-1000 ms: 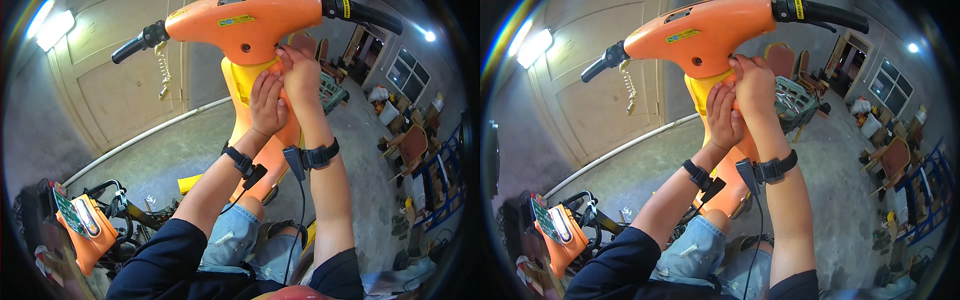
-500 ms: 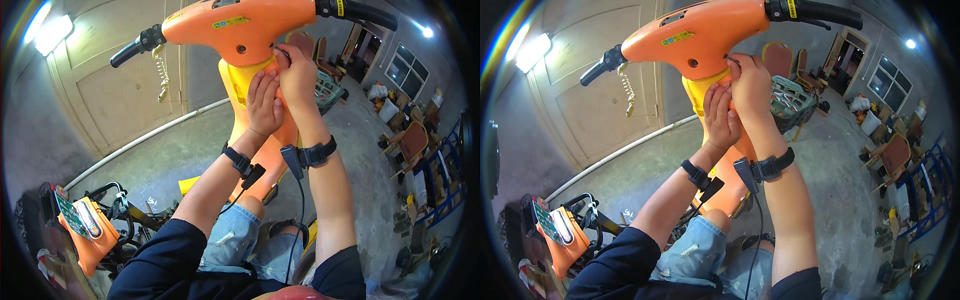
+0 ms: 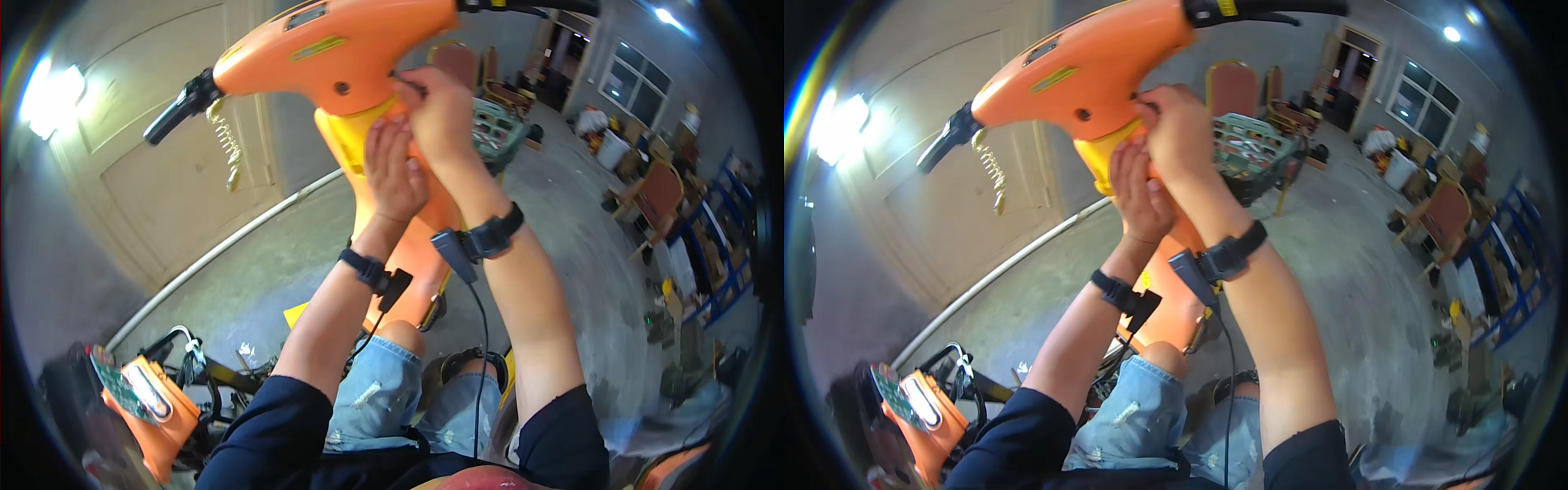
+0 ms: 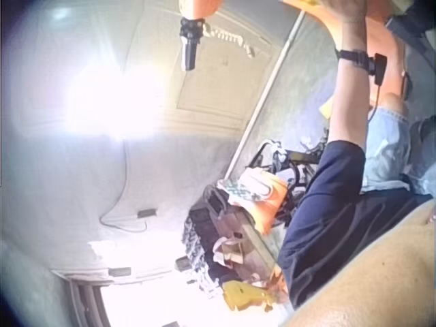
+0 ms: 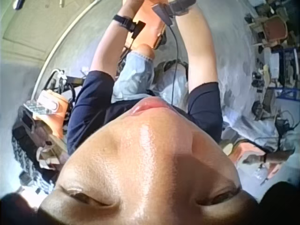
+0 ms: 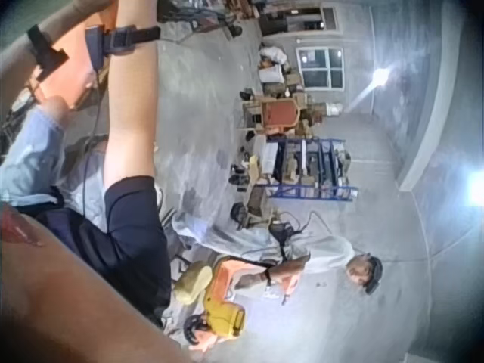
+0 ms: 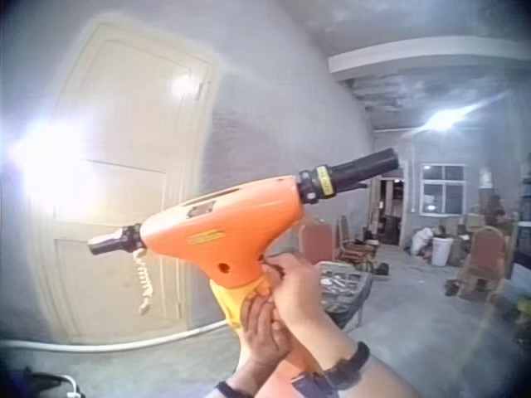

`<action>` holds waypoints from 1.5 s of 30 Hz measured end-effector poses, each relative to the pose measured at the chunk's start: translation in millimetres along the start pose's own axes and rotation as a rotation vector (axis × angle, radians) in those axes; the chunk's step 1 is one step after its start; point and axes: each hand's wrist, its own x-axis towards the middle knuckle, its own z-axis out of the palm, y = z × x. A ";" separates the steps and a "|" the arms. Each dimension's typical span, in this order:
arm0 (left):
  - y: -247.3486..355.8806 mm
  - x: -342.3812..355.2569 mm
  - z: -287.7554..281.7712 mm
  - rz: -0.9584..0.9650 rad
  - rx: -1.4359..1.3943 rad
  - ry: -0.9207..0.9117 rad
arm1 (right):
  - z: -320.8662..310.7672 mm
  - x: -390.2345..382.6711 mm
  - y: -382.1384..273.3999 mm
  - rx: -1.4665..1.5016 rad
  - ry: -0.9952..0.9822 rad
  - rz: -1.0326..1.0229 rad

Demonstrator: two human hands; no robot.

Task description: The recorder is disassembling and repairing the front plastic panels and basket of an orange and yellow scooter.

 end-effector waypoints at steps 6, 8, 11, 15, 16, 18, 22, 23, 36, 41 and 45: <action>-4.2 -7.3 4.5 -0.007 0.005 -0.039 | -0.2 -4.7 1.0 -0.073 -0.048 0.009; -5.9 -8.9 2.7 0.011 0.036 -0.045 | -0.3 -10.3 -0.6 -0.008 -0.053 -0.001; -8.5 -8.7 -0.4 0.080 0.076 0.049 | 2.2 -16.1 -5.2 0.038 -0.075 0.090; -10.8 -7.0 -4.8 0.059 0.057 0.044 | 8.7 -15.6 -9.2 0.076 0.008 -0.026; -10.8 -6.9 -5.6 0.055 0.075 0.030 | 9.5 -15.1 -8.6 0.071 0.014 -0.008; -9.7 -6.7 -5.9 0.034 0.069 0.027 | 10.4 -14.7 -8.2 0.111 0.023 -0.003; -9.2 -7.6 -5.3 0.031 0.084 0.033 | 10.1 -14.0 -7.6 0.131 0.012 0.034; -10.2 -8.3 -5.3 0.036 0.099 0.023 | 11.2 -12.7 -7.8 0.139 -0.003 0.064; -10.7 -9.3 -6.2 0.045 0.072 -0.002 | 13.0 -5.9 -18.0 0.284 -0.020 0.307; -5.4 -4.4 -7.1 0.053 0.076 0.008 | 9.6 -5.6 -19.2 0.211 0.010 0.184; -4.3 -4.1 -6.1 0.053 0.088 0.024 | 12.8 -5.4 -15.6 0.222 0.017 0.184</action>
